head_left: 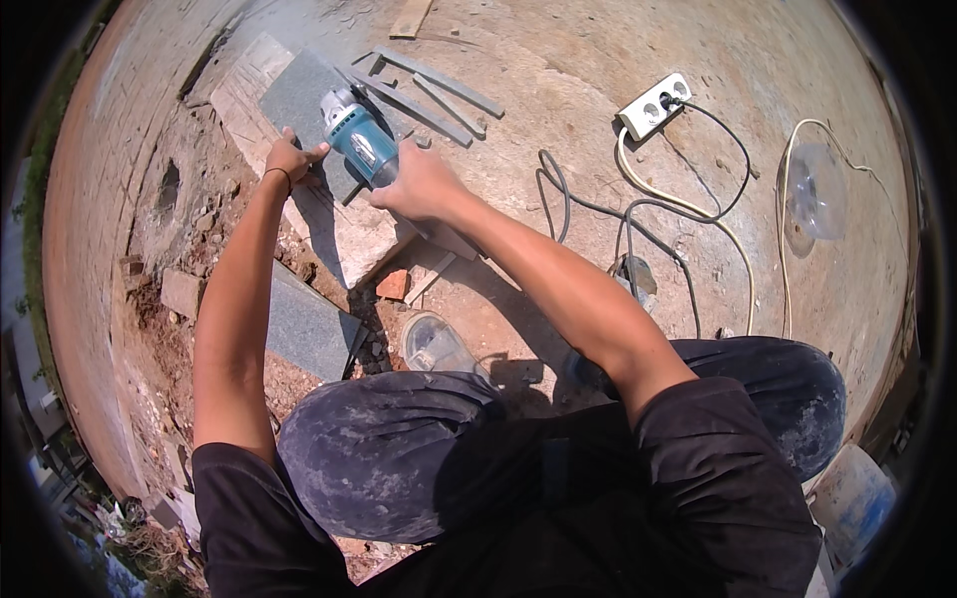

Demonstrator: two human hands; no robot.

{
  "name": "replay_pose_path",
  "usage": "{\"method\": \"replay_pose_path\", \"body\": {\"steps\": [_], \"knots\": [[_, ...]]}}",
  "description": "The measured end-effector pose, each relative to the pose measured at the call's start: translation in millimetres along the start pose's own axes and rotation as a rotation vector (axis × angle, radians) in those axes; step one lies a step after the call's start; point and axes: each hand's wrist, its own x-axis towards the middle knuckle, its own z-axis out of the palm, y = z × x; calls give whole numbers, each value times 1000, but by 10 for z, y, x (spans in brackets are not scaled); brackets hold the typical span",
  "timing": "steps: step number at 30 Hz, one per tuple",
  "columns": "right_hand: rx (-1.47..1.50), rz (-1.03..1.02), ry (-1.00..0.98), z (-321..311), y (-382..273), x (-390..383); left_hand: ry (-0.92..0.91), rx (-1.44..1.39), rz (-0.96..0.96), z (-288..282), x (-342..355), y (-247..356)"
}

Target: The person walks through a construction site, picks up a stack of tiles, and carries them to an outdoor area. They then use an angle grinder to cut the tiles on a wooden plank.

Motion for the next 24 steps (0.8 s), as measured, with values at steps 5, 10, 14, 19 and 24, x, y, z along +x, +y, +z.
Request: {"method": "replay_pose_path", "body": {"steps": [5,10,14,19,24], "knots": [[-7,-19,20,-31,53,-87,-40,-18,-27,4,23,19],[-10,31,-43,-71,34,-139,-25,-19,-38,-5,48,-30],[-8,50,-74,-112,56,-191,-27,-5,-42,-2,56,-14],[9,13,-37,-111,136,-250,-33,-7,-59,-4,12,41],[30,21,-48,-158,143,-323,-13,26,-46,-5,-24,82]]}}
